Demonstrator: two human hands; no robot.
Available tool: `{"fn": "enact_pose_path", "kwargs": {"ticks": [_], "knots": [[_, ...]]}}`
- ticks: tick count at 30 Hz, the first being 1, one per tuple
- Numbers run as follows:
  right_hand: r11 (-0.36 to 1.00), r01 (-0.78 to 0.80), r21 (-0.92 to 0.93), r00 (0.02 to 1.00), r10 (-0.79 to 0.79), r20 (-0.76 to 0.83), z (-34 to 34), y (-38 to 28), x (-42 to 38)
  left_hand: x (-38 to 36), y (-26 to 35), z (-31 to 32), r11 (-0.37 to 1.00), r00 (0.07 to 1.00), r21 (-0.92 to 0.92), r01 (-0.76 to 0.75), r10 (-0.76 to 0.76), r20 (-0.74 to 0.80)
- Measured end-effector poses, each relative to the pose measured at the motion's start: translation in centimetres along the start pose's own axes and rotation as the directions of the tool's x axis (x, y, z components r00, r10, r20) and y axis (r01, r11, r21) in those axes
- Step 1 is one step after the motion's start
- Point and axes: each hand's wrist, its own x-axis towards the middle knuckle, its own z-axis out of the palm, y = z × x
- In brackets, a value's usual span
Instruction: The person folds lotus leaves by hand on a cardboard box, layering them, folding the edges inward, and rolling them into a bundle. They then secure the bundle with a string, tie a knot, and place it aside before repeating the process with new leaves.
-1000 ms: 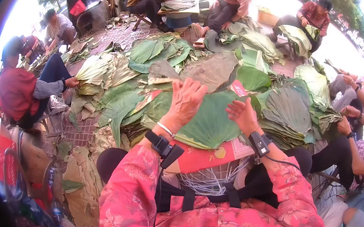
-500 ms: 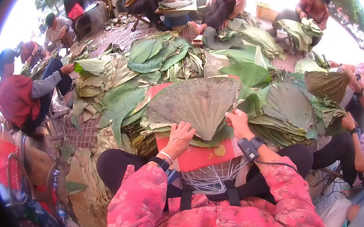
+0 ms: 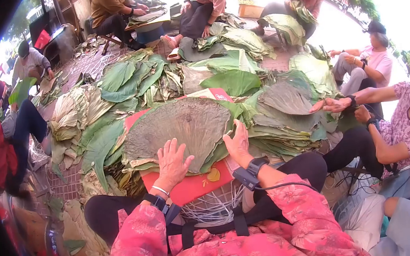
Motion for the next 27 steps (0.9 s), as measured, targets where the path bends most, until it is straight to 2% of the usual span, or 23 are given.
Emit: {"fn": "enact_pose_path", "kwargs": {"ticks": [1, 4, 5, 9, 12, 14, 16, 18, 20, 22, 25, 27], "knots": [[0.996, 0.094, -0.013, 0.991, -0.092, 0.096, -0.2, 0.9, 0.0, -0.2, 0.0, 1.4, 0.999, 0.997, 0.010, -0.036, 0.036, -0.063], [0.986, 0.152, -0.075, 0.917, -0.113, 0.383, -0.1, 0.6, -1.6, -1.4, -0.2, 3.4, 0.997, 0.985, 0.077, 0.020, -0.033, 0.172], [0.952, 0.195, -0.234, 0.764, 0.002, 0.645, -0.9, -0.1, -1.6, -1.4, -0.2, 3.5, 0.997, 0.980, 0.070, 0.038, -0.050, 0.192], [0.965, 0.229, -0.126, 0.739, -0.089, 0.668, -0.9, 1.7, 0.5, -1.2, -0.3, 3.4, 0.997, 0.974, 0.044, 0.056, -0.065, 0.218], [0.898, 0.369, -0.237, 0.814, -0.190, 0.549, -4.6, 0.3, 4.5, -1.1, -0.1, 3.1, 0.997, 0.968, 0.039, 0.072, -0.079, 0.237], [0.842, 0.421, -0.337, 0.822, -0.197, 0.535, -9.3, -1.0, 7.7, -1.2, -0.2, 3.1, 0.997, 0.973, 0.022, 0.069, -0.072, 0.217], [0.814, 0.380, -0.438, 0.814, -0.070, 0.576, -13.9, -0.2, 10.3, -1.2, -0.2, 3.0, 0.997, 0.975, 0.020, 0.071, -0.073, 0.211], [0.831, 0.312, -0.461, 0.846, -0.023, 0.532, -18.1, 3.7, 11.8, -1.3, -0.2, 3.1, 0.997, 0.975, 0.013, 0.074, -0.075, 0.209], [0.888, 0.158, -0.431, 0.850, 0.100, 0.518, -22.5, 8.1, 12.3, -1.3, -0.2, 3.1, 0.997, 0.976, 0.008, 0.075, -0.075, 0.206], [0.923, 0.024, -0.385, 0.787, 0.220, 0.577, -26.2, 10.8, 11.1, -1.3, -0.1, 3.1, 0.997, 0.976, 0.002, 0.077, -0.076, 0.205], [0.948, 0.080, -0.307, 0.709, 0.162, 0.686, -29.4, 13.1, 8.5, -1.3, -0.2, 3.3, 0.997, 0.979, 0.004, 0.071, -0.070, 0.191], [0.969, -0.124, -0.216, 0.782, 0.229, 0.580, -29.0, 14.7, 7.0, -1.3, -0.2, 3.4, 0.997, 0.977, 0.003, 0.076, -0.075, 0.201]]}}
